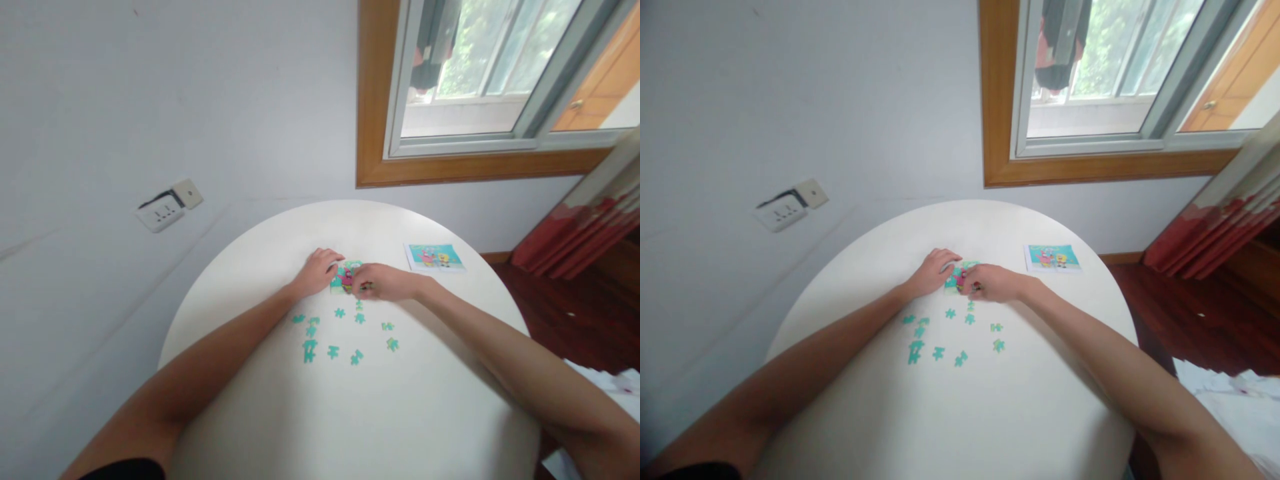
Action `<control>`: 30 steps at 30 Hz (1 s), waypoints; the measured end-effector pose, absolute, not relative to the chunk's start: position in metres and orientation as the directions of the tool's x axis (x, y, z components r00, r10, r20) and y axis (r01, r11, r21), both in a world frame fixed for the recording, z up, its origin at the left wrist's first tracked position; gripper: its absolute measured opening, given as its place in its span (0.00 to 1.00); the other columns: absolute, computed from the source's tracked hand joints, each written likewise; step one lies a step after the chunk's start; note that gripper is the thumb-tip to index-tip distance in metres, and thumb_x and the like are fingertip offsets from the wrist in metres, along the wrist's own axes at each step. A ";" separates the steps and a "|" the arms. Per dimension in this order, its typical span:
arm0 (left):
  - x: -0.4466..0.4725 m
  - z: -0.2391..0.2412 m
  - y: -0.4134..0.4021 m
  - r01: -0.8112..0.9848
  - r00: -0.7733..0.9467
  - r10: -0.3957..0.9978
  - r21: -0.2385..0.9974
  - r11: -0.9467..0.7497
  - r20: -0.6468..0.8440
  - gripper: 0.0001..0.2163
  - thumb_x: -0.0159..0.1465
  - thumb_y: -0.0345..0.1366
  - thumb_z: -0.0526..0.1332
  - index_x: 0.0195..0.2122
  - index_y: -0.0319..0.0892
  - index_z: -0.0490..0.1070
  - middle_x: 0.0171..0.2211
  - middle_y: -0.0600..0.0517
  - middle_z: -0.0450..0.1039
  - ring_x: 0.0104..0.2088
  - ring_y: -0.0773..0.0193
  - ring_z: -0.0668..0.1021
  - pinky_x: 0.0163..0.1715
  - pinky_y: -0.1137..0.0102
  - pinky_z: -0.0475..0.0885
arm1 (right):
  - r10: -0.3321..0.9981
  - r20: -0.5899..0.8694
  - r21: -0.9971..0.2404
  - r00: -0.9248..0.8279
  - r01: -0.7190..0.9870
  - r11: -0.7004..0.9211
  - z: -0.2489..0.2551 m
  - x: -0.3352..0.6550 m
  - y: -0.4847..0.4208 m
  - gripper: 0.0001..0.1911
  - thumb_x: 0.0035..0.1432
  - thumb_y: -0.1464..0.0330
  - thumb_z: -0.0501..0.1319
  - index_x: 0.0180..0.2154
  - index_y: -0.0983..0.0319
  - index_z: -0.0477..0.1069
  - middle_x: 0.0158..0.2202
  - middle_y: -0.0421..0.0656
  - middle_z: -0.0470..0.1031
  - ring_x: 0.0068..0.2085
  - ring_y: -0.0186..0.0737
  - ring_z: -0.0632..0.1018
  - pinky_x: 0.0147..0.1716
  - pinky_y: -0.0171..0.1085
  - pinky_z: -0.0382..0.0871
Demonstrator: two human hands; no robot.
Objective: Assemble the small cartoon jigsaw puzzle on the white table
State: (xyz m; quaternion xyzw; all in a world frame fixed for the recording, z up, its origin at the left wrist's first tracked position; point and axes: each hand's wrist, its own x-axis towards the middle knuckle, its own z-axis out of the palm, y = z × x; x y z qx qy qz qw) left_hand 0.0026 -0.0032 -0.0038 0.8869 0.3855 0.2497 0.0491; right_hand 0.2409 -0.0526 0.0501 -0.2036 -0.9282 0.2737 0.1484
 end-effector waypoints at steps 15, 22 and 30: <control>0.003 -0.003 -0.004 0.658 0.574 0.711 0.288 -0.696 0.406 0.14 0.67 0.31 0.53 0.50 0.43 0.74 0.48 0.48 0.76 0.48 0.57 0.74 0.53 0.58 0.67 | 0.441 0.028 -0.512 -0.897 0.366 0.777 0.050 0.228 -0.070 0.11 0.48 0.84 0.60 0.25 0.62 0.67 0.27 0.38 0.67 0.33 0.35 0.67 0.35 0.33 0.59; 0.004 0.002 -0.007 0.613 0.551 0.686 0.327 -0.719 0.475 0.10 0.68 0.33 0.56 0.47 0.43 0.74 0.45 0.49 0.77 0.47 0.58 0.75 0.51 0.60 0.68 | 0.638 0.128 -0.744 -0.759 0.352 0.568 0.037 0.231 -0.053 0.07 0.50 0.78 0.58 0.27 0.64 0.73 0.25 0.37 0.72 0.28 0.31 0.69 0.30 0.31 0.61; 0.009 0.016 -0.022 0.597 0.584 0.639 0.269 -0.756 0.500 0.11 0.66 0.45 0.62 0.44 0.45 0.76 0.44 0.49 0.78 0.47 0.56 0.74 0.50 0.60 0.67 | 0.959 0.082 -0.953 -0.273 0.260 0.156 0.014 0.232 -0.027 0.05 0.47 0.69 0.65 0.23 0.65 0.74 0.18 0.39 0.72 0.21 0.31 0.69 0.22 0.30 0.63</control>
